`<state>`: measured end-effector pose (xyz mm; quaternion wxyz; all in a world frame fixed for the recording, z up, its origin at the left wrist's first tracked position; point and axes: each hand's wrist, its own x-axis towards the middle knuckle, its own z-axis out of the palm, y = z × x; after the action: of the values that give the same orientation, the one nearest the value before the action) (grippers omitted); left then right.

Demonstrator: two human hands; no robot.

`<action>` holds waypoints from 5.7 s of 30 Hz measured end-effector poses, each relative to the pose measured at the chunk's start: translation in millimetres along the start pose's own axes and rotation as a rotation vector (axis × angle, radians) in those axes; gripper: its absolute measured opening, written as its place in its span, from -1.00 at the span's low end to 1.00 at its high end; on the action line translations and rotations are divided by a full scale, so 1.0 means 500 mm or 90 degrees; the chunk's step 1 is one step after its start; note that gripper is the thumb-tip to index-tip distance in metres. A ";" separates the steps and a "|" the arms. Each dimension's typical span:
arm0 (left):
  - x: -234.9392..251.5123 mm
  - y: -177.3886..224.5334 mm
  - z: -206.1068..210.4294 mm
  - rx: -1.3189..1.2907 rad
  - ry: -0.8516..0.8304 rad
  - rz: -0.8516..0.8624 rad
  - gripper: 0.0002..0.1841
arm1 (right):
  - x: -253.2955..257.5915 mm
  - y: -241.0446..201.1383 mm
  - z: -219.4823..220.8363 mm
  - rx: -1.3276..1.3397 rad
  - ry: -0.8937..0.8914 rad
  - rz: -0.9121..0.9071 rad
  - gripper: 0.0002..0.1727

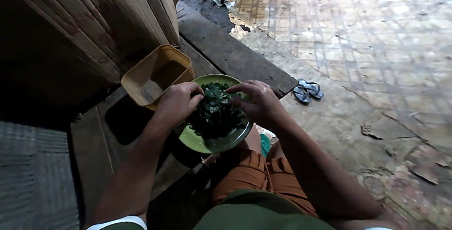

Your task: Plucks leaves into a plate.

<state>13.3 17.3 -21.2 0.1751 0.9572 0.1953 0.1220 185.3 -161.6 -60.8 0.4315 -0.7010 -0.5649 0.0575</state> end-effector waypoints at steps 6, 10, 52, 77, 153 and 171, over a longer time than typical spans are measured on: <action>-0.016 0.034 -0.030 -0.082 0.110 0.041 -0.87 | -0.003 -0.006 -0.004 0.096 0.053 -0.004 -0.75; -0.017 0.037 -0.024 -0.106 0.117 0.048 -0.88 | -0.002 -0.018 -0.006 0.180 0.036 0.051 -0.72; -0.016 0.059 0.027 -0.292 0.006 0.120 -0.69 | -0.007 -0.010 -0.017 0.102 -0.022 0.036 -0.87; 0.005 -0.040 -0.055 0.072 0.234 0.013 -0.71 | -0.002 -0.014 -0.003 0.006 -0.089 -0.034 -0.73; -0.019 0.069 0.037 -0.176 0.093 0.061 -0.90 | 0.003 -0.006 -0.001 0.091 0.008 0.008 -0.82; -0.003 -0.047 -0.078 0.114 0.248 -0.104 -0.68 | 0.001 0.002 0.002 -0.020 -0.039 0.004 -0.83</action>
<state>-7.5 48.3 4.7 0.0578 0.9083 0.3124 0.2723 185.5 -160.7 -62.1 0.4027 -0.7073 -0.5767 0.0711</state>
